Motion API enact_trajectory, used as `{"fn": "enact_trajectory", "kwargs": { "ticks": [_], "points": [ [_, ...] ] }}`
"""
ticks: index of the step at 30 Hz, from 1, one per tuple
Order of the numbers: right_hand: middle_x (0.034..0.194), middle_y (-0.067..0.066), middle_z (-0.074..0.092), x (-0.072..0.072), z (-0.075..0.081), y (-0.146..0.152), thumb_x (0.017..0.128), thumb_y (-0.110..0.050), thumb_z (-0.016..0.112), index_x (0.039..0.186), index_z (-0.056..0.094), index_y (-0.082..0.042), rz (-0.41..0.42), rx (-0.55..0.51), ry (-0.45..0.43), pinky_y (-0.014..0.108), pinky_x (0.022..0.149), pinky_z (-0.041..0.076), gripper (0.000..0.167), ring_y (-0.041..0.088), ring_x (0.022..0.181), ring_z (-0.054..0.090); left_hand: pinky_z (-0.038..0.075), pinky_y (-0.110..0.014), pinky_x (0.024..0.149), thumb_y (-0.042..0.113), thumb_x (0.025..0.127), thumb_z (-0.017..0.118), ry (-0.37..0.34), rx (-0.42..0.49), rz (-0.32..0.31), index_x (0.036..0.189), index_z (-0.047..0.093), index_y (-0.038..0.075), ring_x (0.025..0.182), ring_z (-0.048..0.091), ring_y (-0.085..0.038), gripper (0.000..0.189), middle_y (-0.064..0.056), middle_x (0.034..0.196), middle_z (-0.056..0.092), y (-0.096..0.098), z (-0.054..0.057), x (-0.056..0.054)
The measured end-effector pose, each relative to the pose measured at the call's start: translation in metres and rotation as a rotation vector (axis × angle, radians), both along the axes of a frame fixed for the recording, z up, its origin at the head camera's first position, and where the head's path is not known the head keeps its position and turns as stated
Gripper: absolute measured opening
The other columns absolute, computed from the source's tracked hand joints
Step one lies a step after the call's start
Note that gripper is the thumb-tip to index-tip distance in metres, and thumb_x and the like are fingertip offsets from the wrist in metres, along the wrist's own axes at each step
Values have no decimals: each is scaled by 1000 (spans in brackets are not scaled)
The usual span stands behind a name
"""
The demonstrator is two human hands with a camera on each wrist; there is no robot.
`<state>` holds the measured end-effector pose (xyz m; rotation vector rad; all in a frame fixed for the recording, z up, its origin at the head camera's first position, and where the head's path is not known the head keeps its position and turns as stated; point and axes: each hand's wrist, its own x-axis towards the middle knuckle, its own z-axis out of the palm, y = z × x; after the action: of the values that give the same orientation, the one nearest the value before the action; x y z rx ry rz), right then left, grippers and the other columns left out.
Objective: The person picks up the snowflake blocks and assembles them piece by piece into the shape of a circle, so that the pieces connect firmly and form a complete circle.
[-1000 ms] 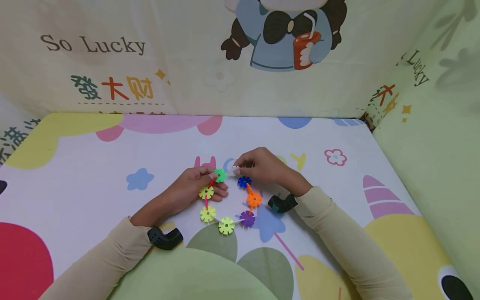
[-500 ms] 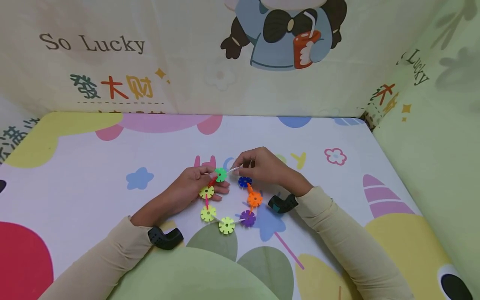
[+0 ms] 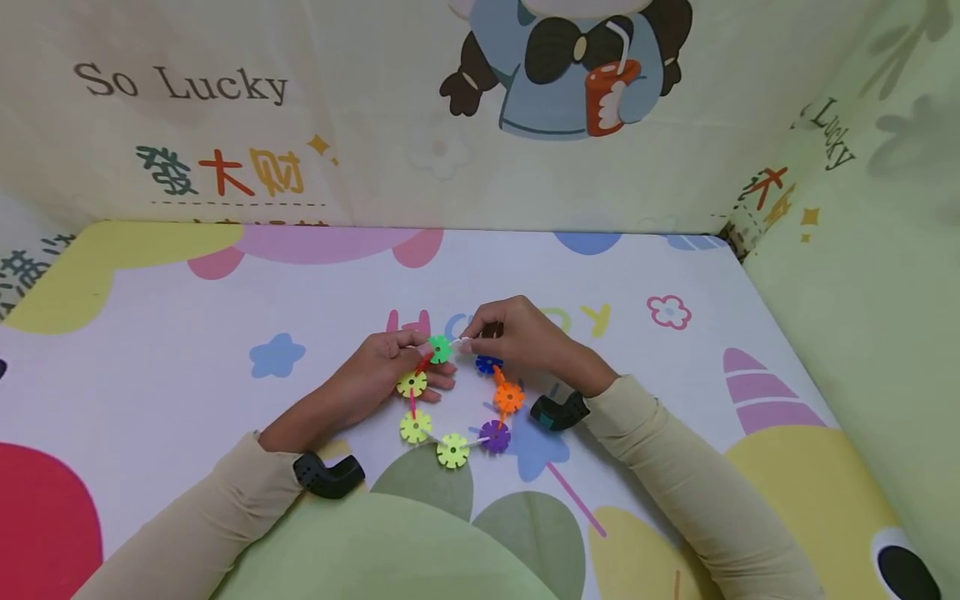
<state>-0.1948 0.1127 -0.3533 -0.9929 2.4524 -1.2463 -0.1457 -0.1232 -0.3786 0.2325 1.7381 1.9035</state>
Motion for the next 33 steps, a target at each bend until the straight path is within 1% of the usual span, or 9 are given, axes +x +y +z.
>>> {"fn": "enact_trajectory", "kwargs": {
  "ticks": [6,9,13,16,20,23,26,29,33],
  "points": [
    [79,-6,68,4,2,-4,87,-7,74,86,76,-5,0,9,42,24,56,48,3,11,63,56,55,-41,82,16,106,43,-7,4,0,125,44,-8,97,69,-33,30,-23,111,67,-2,2,1],
    [80,-5,68,7,1,-6,87,-6,73,87,76,-4,1,20,61,24,57,48,3,10,63,56,55,-41,82,16,105,44,-6,-8,-1,125,43,-9,96,69,-33,31,-23,111,67,-4,2,1],
    [81,-3,68,10,0,-9,87,-3,72,87,75,-4,5,30,54,24,58,49,3,10,64,56,55,-40,83,16,105,45,-6,-29,-2,121,46,-9,95,69,-33,29,-22,109,68,-5,0,2],
    [82,-3,69,12,-1,-10,87,-2,71,87,75,-4,18,39,56,24,59,50,4,9,66,57,55,-40,83,14,105,46,-1,-25,-3,121,46,-11,96,69,-33,30,-23,108,67,-5,-2,2],
    [82,-2,69,14,-2,-11,87,-2,71,86,75,-4,34,48,100,23,59,50,5,8,67,57,55,-39,82,13,104,47,14,-55,12,119,49,-10,95,69,-32,28,-22,105,69,-4,-2,3],
    [81,-2,69,15,-2,-13,87,-4,73,85,76,-4,34,61,151,22,59,50,3,7,66,57,55,-37,82,14,104,47,37,-90,17,116,51,-8,94,70,-32,26,-20,103,70,-4,0,4],
    [80,-3,69,15,-1,-14,87,-6,74,85,76,-4,27,73,183,22,59,49,3,7,66,56,55,-36,83,15,104,47,59,-103,9,115,52,-8,94,70,-32,26,-20,103,70,-3,2,3],
    [80,-4,68,16,0,-14,88,-7,73,86,75,-4,17,82,166,22,58,49,4,8,66,55,55,-36,83,15,104,48,66,-101,8,114,52,-8,93,70,-32,26,-20,102,70,-3,2,3],
    [78,-7,66,15,1,-9,89,-9,71,86,72,-7,2,99,104,24,57,47,3,10,65,53,55,-36,83,14,104,48,53,-79,9,116,52,-9,94,70,-32,26,-21,102,70,0,1,2]
  ]
}}
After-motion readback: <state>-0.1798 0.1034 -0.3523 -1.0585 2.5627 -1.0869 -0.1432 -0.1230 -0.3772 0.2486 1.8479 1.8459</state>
